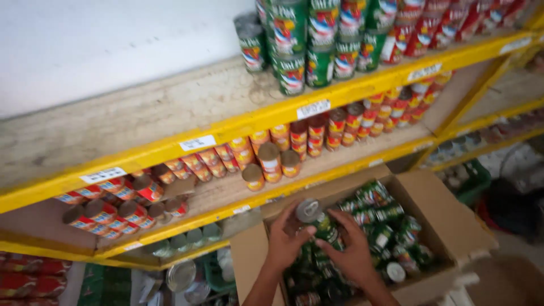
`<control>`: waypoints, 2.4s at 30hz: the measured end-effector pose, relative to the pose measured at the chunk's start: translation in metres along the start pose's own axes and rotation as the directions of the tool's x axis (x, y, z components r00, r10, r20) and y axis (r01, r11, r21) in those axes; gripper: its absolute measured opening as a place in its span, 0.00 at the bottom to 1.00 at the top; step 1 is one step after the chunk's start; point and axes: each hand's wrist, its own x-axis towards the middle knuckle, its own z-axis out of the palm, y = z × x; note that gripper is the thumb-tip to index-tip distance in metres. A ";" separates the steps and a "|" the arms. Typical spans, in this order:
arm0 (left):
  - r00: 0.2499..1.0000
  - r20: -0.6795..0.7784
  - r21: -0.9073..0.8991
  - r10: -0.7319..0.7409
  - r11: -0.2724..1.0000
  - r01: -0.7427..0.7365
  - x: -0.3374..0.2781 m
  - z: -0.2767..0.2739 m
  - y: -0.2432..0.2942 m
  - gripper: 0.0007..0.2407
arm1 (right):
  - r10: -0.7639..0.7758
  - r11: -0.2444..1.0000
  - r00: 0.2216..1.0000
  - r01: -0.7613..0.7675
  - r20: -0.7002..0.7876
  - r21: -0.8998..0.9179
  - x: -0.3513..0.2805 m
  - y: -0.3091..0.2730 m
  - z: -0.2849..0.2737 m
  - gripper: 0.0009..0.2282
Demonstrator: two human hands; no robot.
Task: Stocking canned sardines onto grocery store shelves from a cardboard box.
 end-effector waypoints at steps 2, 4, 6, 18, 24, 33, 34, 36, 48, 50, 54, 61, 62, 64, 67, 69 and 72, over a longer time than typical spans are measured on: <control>0.999 0.004 -0.020 0.044 0.999 -0.044 0.014 0.000 0.040 0.28 | -0.053 0.986 0.997 0.044 0.054 0.161 0.014 -0.015 0.001 0.31; 0.996 0.010 -0.040 0.087 0.995 -0.087 0.026 -0.004 0.064 0.27 | -0.114 0.945 0.988 0.076 0.101 0.318 0.025 -0.016 0.005 0.30; 0.975 0.079 -0.046 0.208 0.978 -0.205 0.038 -0.013 0.072 0.26 | 0.013 0.934 0.996 -0.044 0.089 0.354 0.035 -0.003 0.013 0.32; 0.986 0.053 -0.192 0.155 0.971 -0.143 0.093 -0.052 0.107 0.33 | -0.336 0.934 0.942 0.333 0.005 0.132 0.104 -0.125 0.061 0.27; 0.900 0.152 0.319 0.409 0.842 -0.436 0.104 -0.021 0.188 0.34 | -0.252 0.955 0.968 0.247 0.011 0.164 0.160 -0.110 0.086 0.28; 0.858 0.007 0.513 0.513 0.735 -0.444 0.237 -0.043 0.214 0.31 | -0.505 0.809 0.859 0.436 -0.086 -0.393 0.261 -0.153 0.114 0.26; 0.856 0.005 0.512 0.517 0.734 -0.446 0.251 -0.048 0.206 0.31 | -0.507 0.807 0.858 0.440 -0.082 -0.394 0.270 -0.144 0.114 0.26; 0.838 -0.054 0.663 0.542 0.647 -0.376 0.281 -0.058 0.190 0.28 | -0.496 0.783 0.868 0.457 0.019 -0.422 0.289 -0.127 0.114 0.28; 0.827 -0.094 0.877 0.555 0.439 -0.195 0.307 -0.055 0.200 0.26 | -0.353 0.685 0.907 0.419 0.232 -0.597 0.301 -0.134 0.112 0.32; 0.830 -0.095 0.884 0.550 0.429 -0.184 0.315 -0.057 0.198 0.25 | -0.343 0.685 0.911 0.411 0.231 -0.602 0.299 -0.142 0.112 0.32; 0.873 -0.092 0.906 0.480 0.404 -0.127 0.331 -0.062 0.191 0.21 | -0.416 0.639 0.883 0.452 0.215 -0.623 0.314 -0.117 0.114 0.30; 0.869 -0.051 0.898 0.491 0.403 -0.175 0.321 -0.048 0.195 0.20 | -0.400 0.669 0.901 0.412 0.168 -0.618 0.302 -0.133 0.115 0.32; 0.863 -0.043 0.900 0.503 0.395 -0.186 0.321 -0.048 0.195 0.19 | -0.395 0.664 0.903 0.408 0.170 -0.626 0.302 -0.134 0.115 0.32; 0.859 -0.036 0.901 0.510 0.389 -0.194 0.319 -0.049 0.193 0.19 | -0.385 0.661 0.907 0.400 0.171 -0.635 0.300 -0.138 0.115 0.32; 0.866 -0.024 0.878 0.500 0.425 -0.221 0.323 -0.056 0.185 0.20 | -0.342 0.664 0.924 0.368 0.173 -0.651 0.298 -0.140 0.116 0.31; 0.838 -0.016 0.876 0.545 0.411 -0.251 0.335 -0.066 0.174 0.30 | -0.440 0.625 0.883 0.433 0.166 -0.649 0.303 -0.129 0.115 0.30; 0.868 -0.001 0.892 0.496 0.392 -0.223 0.342 -0.075 0.165 0.33 | -0.416 0.644 0.896 0.411 0.155 -0.645 0.298 -0.136 0.115 0.28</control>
